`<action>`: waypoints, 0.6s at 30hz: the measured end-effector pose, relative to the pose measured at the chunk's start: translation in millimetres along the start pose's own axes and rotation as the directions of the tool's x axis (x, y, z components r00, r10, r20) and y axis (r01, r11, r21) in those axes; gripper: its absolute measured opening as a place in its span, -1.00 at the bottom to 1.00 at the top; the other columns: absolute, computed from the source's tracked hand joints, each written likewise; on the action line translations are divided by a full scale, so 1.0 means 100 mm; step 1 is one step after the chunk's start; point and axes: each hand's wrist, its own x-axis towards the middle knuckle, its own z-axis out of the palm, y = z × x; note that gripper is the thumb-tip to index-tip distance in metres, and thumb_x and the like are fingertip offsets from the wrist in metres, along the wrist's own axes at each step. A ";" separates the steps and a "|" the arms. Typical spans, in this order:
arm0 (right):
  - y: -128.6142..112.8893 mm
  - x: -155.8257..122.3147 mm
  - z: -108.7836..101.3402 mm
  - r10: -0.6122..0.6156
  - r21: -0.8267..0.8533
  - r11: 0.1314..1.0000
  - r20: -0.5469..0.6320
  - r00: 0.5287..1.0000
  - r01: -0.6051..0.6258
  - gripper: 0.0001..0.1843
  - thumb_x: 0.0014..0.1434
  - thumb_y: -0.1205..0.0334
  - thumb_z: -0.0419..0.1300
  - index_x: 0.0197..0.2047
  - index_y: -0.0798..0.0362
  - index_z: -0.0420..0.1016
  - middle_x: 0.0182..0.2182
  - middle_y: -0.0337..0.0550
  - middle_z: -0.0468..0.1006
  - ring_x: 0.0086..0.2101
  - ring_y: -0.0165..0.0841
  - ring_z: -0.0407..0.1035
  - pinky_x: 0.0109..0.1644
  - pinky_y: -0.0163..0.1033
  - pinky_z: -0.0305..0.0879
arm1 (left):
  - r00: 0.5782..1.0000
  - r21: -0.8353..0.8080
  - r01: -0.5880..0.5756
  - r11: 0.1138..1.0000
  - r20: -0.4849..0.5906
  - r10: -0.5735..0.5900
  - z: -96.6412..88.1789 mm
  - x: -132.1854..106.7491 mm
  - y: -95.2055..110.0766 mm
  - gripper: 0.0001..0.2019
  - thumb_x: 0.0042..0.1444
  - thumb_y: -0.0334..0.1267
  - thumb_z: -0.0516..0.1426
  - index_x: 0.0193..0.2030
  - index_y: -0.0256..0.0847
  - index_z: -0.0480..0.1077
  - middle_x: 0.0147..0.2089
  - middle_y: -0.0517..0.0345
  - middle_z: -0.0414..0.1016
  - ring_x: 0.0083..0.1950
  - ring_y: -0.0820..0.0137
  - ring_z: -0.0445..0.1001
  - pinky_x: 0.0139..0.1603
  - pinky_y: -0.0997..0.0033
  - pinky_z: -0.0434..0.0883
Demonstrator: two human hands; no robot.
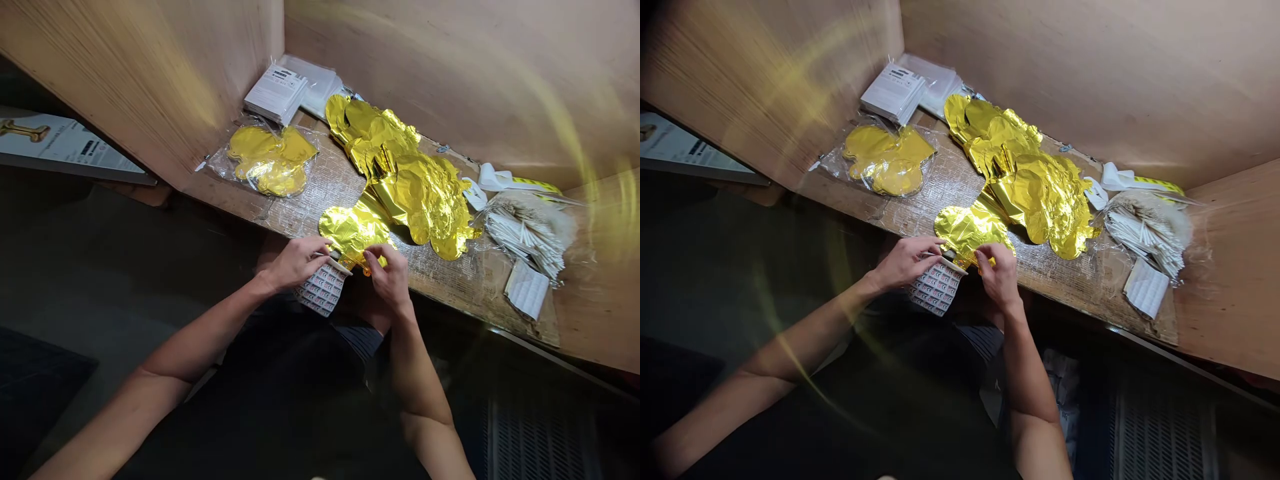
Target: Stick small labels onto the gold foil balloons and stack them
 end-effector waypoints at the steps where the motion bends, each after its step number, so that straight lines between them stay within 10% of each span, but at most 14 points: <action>1: 0.02 0.08 0.00 0.013 -0.026 1.000 0.059 0.998 -0.012 -0.77 0.42 0.05 0.18 -0.24 -0.05 0.54 -0.30 -0.12 0.62 -0.26 -0.21 0.43 -0.06 -0.06 0.33 | 0.995 0.061 -0.084 0.995 0.059 0.080 0.03 0.01 -0.04 -0.87 0.32 -0.31 0.18 -0.19 -0.22 0.58 0.32 -0.09 0.57 0.17 0.17 0.63 0.21 0.23 0.52; 6: 0.06 0.29 0.14 -0.014 -0.312 0.944 0.286 0.958 0.107 -0.76 0.46 0.16 0.11 -0.25 0.00 0.49 -0.29 -0.10 0.62 -0.26 -0.23 0.40 -0.05 -0.12 0.14 | 0.969 0.272 -0.190 0.943 0.207 0.135 0.18 0.02 -0.23 -0.81 0.32 -0.46 0.10 -0.19 -0.23 0.55 0.49 -0.09 0.38 0.10 0.19 0.68 0.16 0.23 0.57; 10: 0.14 0.22 0.14 -0.007 -0.533 0.842 0.143 0.990 0.083 -0.74 0.49 0.03 0.12 -0.11 0.03 0.48 -0.27 -0.03 0.60 -0.25 -0.19 0.37 -0.07 -0.11 0.05 | 0.980 0.291 -0.147 0.945 0.173 0.099 0.21 -0.02 -0.31 -0.83 0.32 -0.46 0.13 -0.19 -0.23 0.56 0.48 -0.10 0.40 0.08 0.21 0.70 0.16 0.25 0.58; 18: 0.38 0.29 0.05 -0.026 -0.367 0.919 0.315 0.949 0.147 -0.62 0.52 0.07 -0.01 -0.35 0.00 0.30 -0.32 -0.13 0.48 -0.26 -0.25 0.26 -0.08 -0.13 0.05 | 0.962 -0.036 -0.228 0.973 0.148 0.231 0.06 -0.03 -0.19 -0.86 0.38 -0.30 0.17 -0.15 -0.22 0.57 0.45 -0.19 0.42 0.36 0.13 0.54 0.36 0.18 0.46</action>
